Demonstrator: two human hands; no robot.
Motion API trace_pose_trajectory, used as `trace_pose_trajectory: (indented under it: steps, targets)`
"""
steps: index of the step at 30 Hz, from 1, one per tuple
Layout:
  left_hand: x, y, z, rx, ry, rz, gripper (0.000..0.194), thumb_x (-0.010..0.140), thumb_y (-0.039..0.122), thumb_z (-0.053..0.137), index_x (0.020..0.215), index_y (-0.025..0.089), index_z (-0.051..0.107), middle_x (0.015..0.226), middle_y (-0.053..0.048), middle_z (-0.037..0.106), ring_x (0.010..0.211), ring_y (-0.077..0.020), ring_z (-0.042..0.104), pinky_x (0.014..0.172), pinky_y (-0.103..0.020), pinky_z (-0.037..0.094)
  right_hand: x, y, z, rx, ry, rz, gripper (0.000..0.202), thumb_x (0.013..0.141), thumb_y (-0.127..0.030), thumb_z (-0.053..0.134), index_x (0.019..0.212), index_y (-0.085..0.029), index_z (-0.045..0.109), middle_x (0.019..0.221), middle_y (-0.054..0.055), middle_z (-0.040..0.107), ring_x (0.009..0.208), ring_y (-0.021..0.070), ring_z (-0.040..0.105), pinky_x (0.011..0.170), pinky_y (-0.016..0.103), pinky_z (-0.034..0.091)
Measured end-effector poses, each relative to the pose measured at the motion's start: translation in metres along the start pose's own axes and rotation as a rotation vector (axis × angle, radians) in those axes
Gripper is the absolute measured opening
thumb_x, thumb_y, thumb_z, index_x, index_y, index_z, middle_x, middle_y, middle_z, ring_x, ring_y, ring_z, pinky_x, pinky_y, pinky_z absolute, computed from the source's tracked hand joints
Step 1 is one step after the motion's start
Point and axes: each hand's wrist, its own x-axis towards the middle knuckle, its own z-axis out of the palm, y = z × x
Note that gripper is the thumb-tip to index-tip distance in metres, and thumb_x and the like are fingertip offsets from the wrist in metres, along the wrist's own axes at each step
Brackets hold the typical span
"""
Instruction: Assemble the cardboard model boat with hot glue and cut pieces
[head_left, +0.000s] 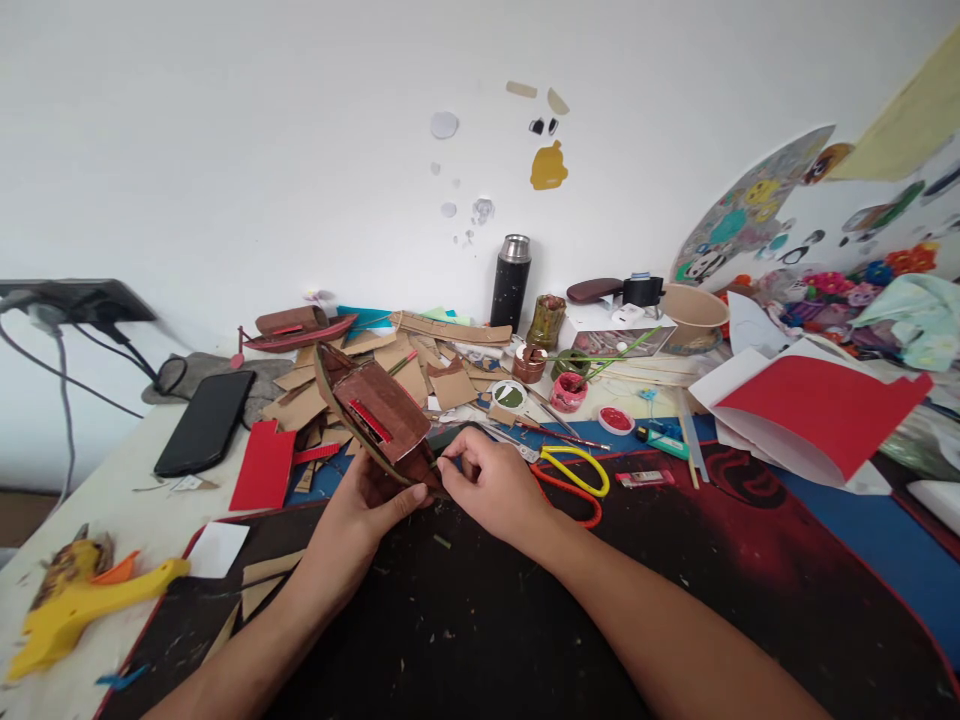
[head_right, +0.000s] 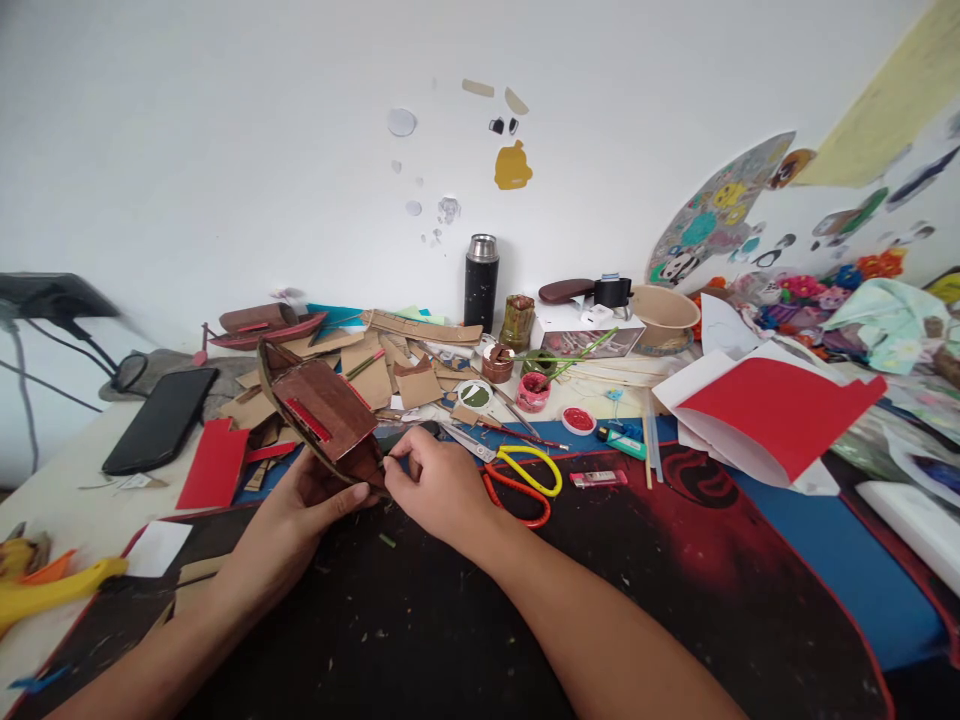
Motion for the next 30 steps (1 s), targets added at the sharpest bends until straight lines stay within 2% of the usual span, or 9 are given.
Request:
trace_pose_trajectory:
  steps: [22,30]
  targets:
    - [0.0007,0.0024,0.0019,-0.001,0.011,-0.003,0.063,0.068,0.033,0.100,0.122,0.022,0.068,0.115,-0.009,0.082,0.103,-0.0287,0.078,0.085,-0.036,0.065,0.0000,-0.0007,0.0003,-0.014,0.001,0.010,0.007,0.094,-0.024,0.067,0.089,-0.023,0.062,0.055,-0.009,0.048,0.050,0.0122,0.046,0.056,0.026,0.031]
    - [0.0001,0.0000,-0.0021,0.042,-0.009,-0.004,0.064,0.074,0.034,0.097,0.128,0.023,0.064,0.120,-0.009,0.081,0.109,-0.0294,0.077,0.089,-0.038,0.065,0.0000,-0.0007,-0.0001,-0.013,0.009,0.005,0.008,0.094,-0.025,0.066,0.087,-0.023,0.061,0.054,-0.010,0.046,0.048,0.0117,0.043,0.055,0.026,0.030]
